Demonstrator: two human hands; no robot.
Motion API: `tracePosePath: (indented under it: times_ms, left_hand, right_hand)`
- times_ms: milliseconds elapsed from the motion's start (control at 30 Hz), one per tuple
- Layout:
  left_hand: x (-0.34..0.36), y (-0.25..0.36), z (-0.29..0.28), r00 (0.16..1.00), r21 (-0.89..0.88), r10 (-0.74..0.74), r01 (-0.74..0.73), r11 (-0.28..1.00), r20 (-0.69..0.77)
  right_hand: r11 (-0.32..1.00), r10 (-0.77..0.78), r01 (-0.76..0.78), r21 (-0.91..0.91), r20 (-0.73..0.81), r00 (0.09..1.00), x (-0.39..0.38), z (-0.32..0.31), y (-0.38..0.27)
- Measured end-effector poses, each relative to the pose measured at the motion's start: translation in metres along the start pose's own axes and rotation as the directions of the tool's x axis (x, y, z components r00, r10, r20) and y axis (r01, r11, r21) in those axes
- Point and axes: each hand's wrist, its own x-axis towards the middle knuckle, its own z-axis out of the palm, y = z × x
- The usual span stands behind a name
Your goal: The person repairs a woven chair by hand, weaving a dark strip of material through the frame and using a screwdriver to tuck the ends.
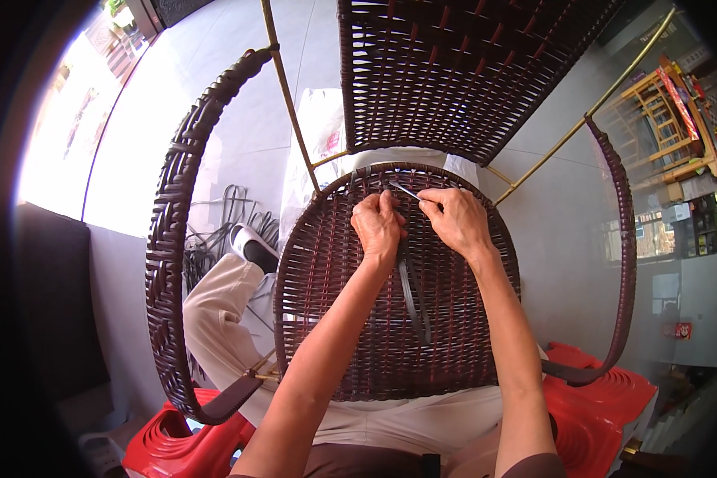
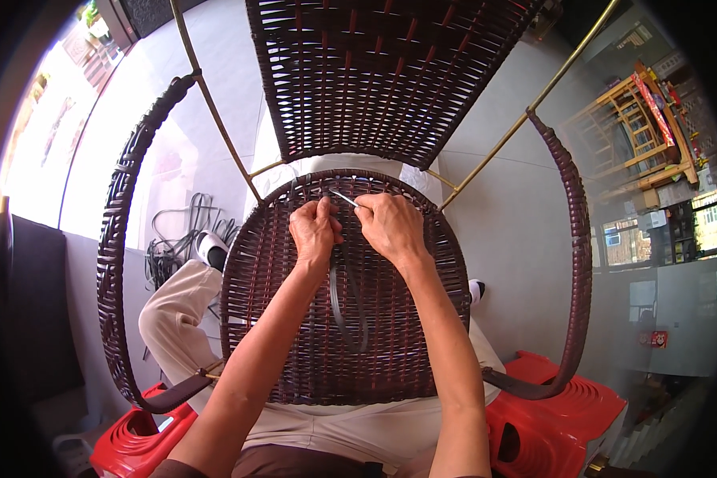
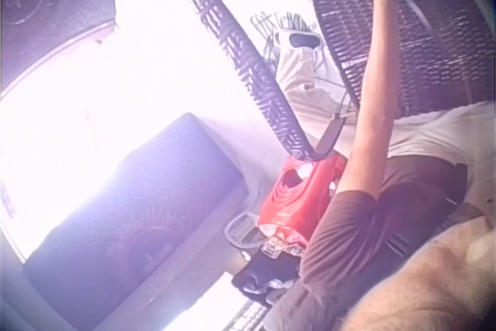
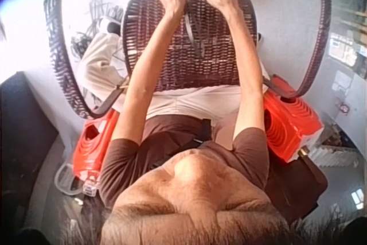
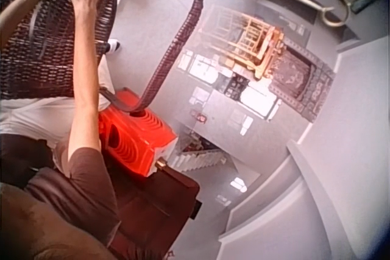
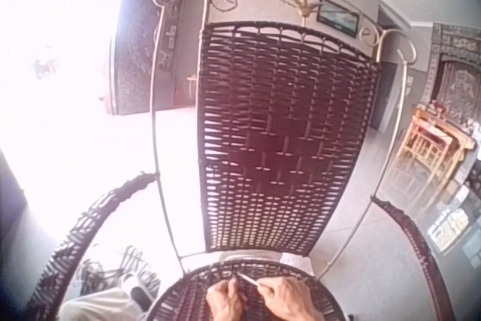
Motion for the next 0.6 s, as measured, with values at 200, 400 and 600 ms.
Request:
tracePosePath:
  times_ms: [200,400,600]
  left_hand:
    - [-0.002,0.008,-0.002,0.996,0.002,-0.082,0.082,0.997,0.032]
    - [0.000,0.002,0.002,1.000,-0.022,-0.028,0.028,0.999,0.003]
    - [-0.002,0.008,0.000,0.999,0.005,-0.044,0.044,0.999,0.010]
  right_hand:
    - [0.996,0.018,-0.019,-0.091,-0.003,1.000,0.005,-0.017,-0.010]
    - [0.988,-0.020,0.014,-0.153,-0.034,0.999,0.006,-0.005,-0.003]
    - [0.980,-0.051,0.037,-0.194,-0.068,0.996,0.004,0.001,0.004]
